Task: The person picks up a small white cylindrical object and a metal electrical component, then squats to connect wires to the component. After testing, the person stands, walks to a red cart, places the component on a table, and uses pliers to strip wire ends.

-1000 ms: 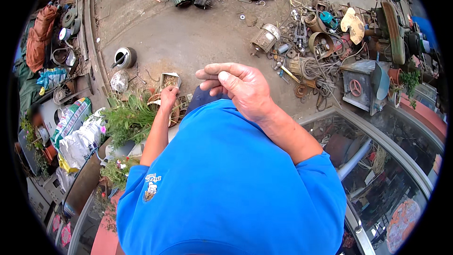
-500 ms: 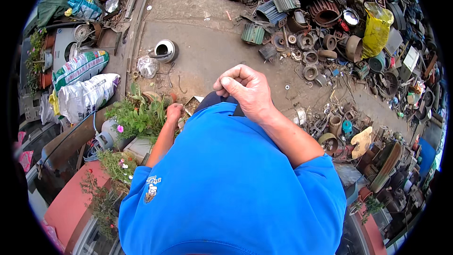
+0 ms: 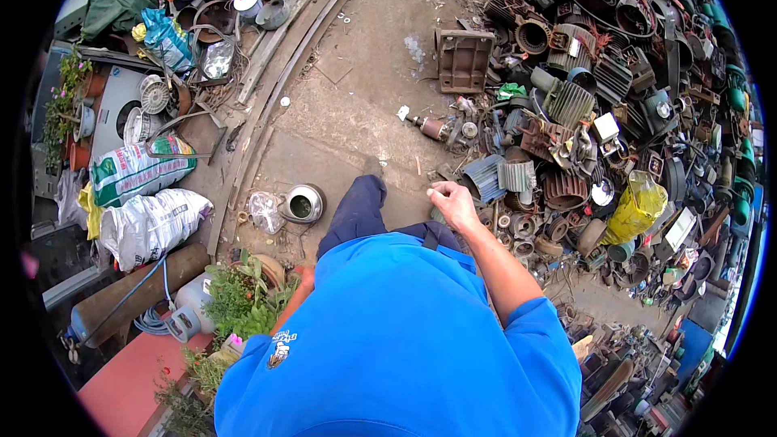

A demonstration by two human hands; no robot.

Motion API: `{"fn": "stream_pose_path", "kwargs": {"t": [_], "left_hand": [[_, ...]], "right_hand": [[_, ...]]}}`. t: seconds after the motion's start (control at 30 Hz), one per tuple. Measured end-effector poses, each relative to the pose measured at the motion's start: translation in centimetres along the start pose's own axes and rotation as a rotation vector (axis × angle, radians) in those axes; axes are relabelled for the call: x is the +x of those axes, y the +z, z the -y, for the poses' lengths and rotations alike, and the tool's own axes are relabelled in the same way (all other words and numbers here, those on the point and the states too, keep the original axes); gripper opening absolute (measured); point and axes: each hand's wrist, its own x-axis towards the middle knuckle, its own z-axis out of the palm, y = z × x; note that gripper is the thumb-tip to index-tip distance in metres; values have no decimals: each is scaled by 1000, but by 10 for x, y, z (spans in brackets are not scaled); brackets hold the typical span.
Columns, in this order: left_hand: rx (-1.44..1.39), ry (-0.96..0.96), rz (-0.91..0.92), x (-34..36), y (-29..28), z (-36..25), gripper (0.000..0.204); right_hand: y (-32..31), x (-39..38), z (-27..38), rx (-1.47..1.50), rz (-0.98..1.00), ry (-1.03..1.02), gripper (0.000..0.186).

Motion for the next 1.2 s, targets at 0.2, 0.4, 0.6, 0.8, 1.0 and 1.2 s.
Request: {"fn": "stream_pose_path", "kwargs": {"t": [0.2, 0.4, 0.6, 0.8, 1.0, 1.2], "left_hand": [[-157, 294, -41, 63, -41, -318, 18], [-133, 428, -115, 120, -60, -495, 18], [-171, 86, -76, 205, -31, -514, 14], [225, 101, 34, 226, 20, -561, 14], [327, 83, 130, 320, 46, -741, 12], [233, 308, 61, 396, 71, -1101, 10]], "right_hand": [[-83, 58, -100, -182, -230, 433, 21], [-108, 156, -93, -117, -195, 758, 16], [-92, 397, 12, -151, -76, 524, 21], [-145, 592, 212, -218, -84, 30, 34], [-222, 737, 290, 80, -145, 197, 35], [-277, 728, 214, 163, -315, 730, 24]]}}
